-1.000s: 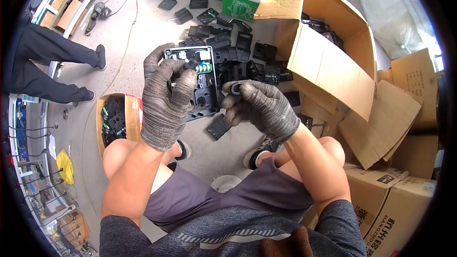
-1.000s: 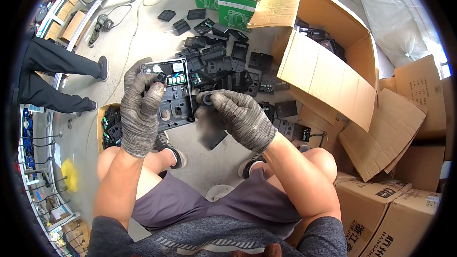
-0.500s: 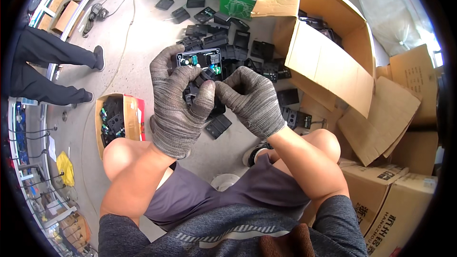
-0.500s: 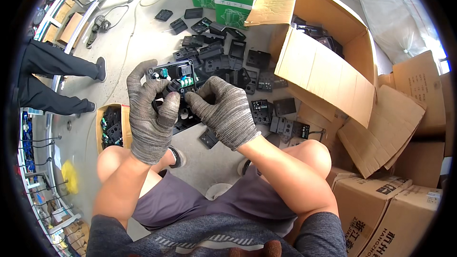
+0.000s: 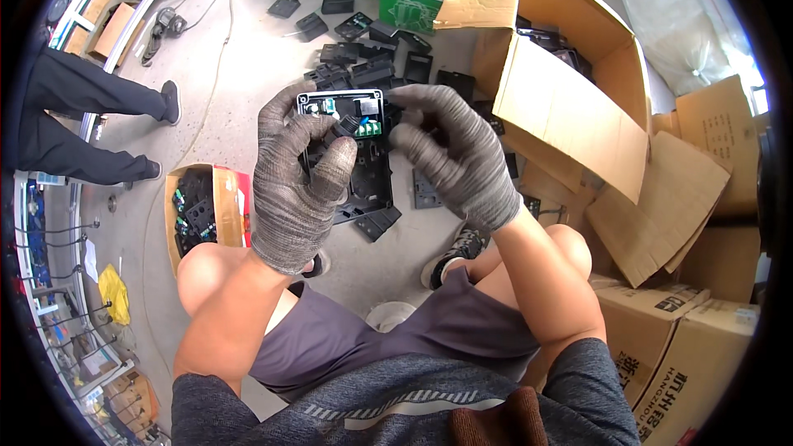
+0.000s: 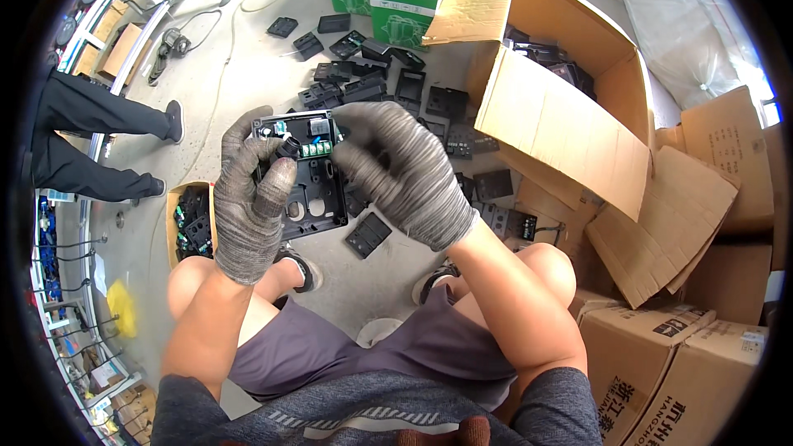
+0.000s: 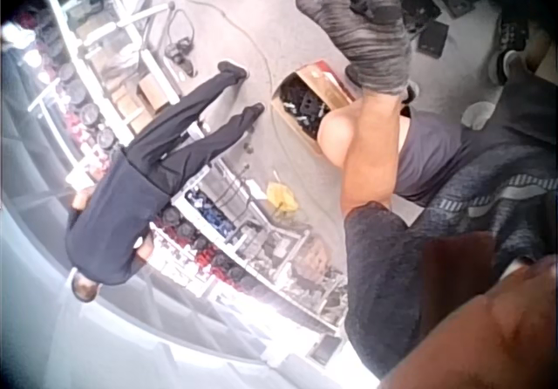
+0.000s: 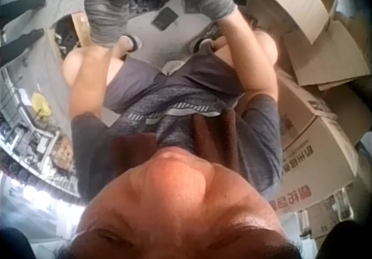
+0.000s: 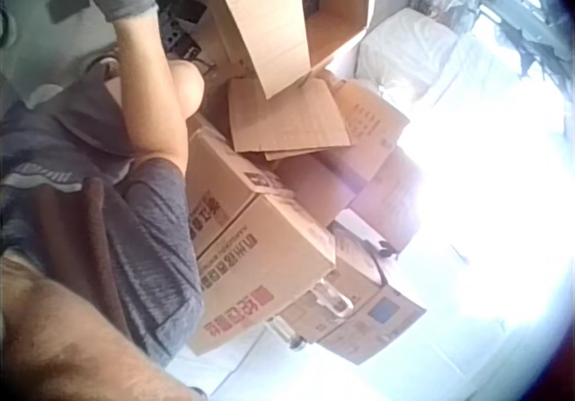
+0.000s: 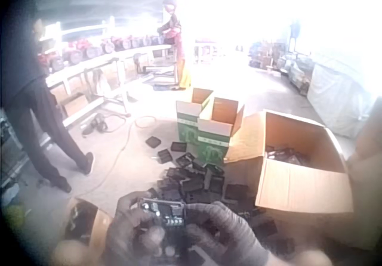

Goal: The person, wearing gloves, picks up black plastic components from a pile on the floor and inserts small circular pieces into the circular openings on the housings.

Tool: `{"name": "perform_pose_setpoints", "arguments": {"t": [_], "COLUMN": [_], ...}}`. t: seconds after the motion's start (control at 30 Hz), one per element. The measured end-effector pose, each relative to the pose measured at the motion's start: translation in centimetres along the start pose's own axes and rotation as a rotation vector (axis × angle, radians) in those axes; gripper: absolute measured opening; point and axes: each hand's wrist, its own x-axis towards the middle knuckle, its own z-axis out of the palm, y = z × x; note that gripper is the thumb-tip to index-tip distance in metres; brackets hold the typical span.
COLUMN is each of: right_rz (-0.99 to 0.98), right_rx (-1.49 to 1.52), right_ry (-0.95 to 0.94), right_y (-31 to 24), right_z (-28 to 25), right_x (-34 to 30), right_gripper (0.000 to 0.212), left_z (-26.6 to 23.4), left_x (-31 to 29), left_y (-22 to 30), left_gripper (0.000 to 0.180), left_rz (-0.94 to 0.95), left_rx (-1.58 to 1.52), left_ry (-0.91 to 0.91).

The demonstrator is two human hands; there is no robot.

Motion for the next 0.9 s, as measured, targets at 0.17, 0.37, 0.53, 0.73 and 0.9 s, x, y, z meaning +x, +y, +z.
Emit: {"name": "perform_pose_setpoints", "arguments": {"t": [0.17, 0.37, 0.53, 0.73, 0.9], "right_rz": [-0.350, -0.264, 0.080, 0.284, 0.253], "right_rx": [-0.350, -0.130, 0.519, 0.554, 0.218], "right_ry": [-0.204, -0.279, -0.138, -0.061, -0.167], "right_y": [-0.1, 0.1, -0.5, 0.8, -0.7], "right_z": [-0.3, -1.1, -3.1, -2.8, -1.8], "right_x": [0.3, 0.3, 0.6, -0.5, -1.6], "right_gripper": [0.036, 0.031, 0.023, 0.020, 0.026], "left_z": [0.0, 0.1, -0.5, -0.6, -0.7], "left_x": [0.0, 0.1, 0.3, 0.9, 1.1], "left_y": [0.7, 0.5, 0.1, 0.5, 1.0], "left_gripper": [0.029, 0.032, 0.072, 0.100, 0.095], "left_rz": [-0.092, -0.151, -0.187, -0.436, -0.520], "left_rx": [-0.121, -0.295, -0.154, -0.419, -0.490], "left_ry": [-0.109, -0.148, -0.146, -0.091, -0.076]}}
